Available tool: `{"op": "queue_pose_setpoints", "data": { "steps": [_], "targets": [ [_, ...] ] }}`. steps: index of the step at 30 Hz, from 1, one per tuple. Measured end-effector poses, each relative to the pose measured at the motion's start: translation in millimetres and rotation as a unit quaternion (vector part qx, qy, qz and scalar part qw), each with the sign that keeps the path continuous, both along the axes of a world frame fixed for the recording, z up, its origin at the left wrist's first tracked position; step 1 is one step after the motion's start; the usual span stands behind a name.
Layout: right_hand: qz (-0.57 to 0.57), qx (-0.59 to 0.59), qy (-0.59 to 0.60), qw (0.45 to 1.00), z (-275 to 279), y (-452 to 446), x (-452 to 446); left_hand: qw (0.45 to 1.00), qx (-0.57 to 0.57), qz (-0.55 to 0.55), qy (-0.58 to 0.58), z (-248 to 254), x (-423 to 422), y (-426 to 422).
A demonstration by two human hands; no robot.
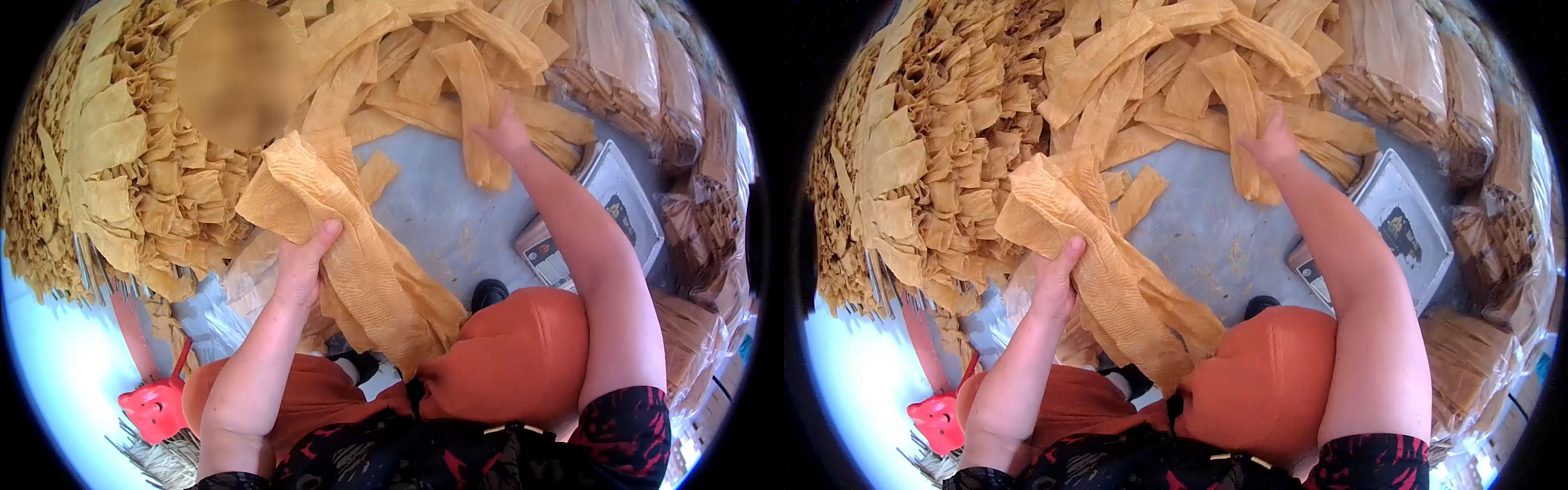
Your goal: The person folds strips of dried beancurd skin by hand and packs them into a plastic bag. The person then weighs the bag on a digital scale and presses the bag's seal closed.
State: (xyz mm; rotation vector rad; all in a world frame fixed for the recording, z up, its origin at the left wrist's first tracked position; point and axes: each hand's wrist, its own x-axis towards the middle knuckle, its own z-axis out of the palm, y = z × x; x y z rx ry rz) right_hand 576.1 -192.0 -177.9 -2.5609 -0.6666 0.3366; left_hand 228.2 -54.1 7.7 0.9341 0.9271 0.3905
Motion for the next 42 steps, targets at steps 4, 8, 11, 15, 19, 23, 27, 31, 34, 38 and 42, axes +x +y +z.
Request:
{"op": "queue_pose_setpoints", "data": {
  "steps": [4, 8, 11, 15, 19, 23, 27, 31, 34, 38, 42],
  "targets": [
    [0.035, -0.078, 0.169, 0.982, 3.7, -3.2, 2.5, 1.0, 0.011, -0.011, 0.0, -3.5, -2.9, -0.3],
    [0.024, 0.108, 0.296, 0.949, 9.7, 6.6, -39.6, 1.0, -0.008, 0.001, -0.004, -3.4, -5.1, 5.9],
    [0.085, 0.203, 0.536, 0.815, 51.5, 12.1, -89.1, 1.0, -0.001, -0.003, -0.007, -7.0, -12.8, 13.7],
    [0.192, 0.232, 0.539, 0.787, 119.9, 16.1, -149.6, 1.0, -0.012, 0.01, -0.004, -10.3, -22.8, 17.9],
    [0.227, 0.186, 0.607, 0.739, 146.6, 12.0, -172.7, 0.999, 0.0, 0.002, -0.048, -3.5, -28.9, 10.4],
    [0.306, 0.214, 0.614, 0.696, 165.7, 0.3, -183.8, 0.998, -0.009, 0.001, -0.068, 6.7, -37.1, -1.2],
    [0.306, 0.185, 0.644, 0.676, 184.4, -10.5, -193.6, 0.999, -0.022, -0.003, -0.043, 24.3, -46.2, -12.7],
    [0.302, 0.2, 0.645, 0.673, 205.1, -28.2, -202.1, 0.996, -0.046, 0.002, -0.076, 34.9, -57.2, -31.3],
    [0.308, 0.226, 0.658, 0.648, 215.4, -41.0, -213.7, 0.995, -0.026, 0.002, -0.094, 44.9, -67.8, -49.4],
    [0.281, 0.227, 0.691, 0.626, 228.3, -49.8, -213.6, 0.996, -0.011, 0.001, -0.087, 74.4, -71.7, -72.5],
    [0.328, 0.186, 0.542, 0.751, 311.2, -52.3, -212.0, 0.985, 0.08, -0.038, -0.146, 105.7, -63.1, -69.3]
  ]
}}
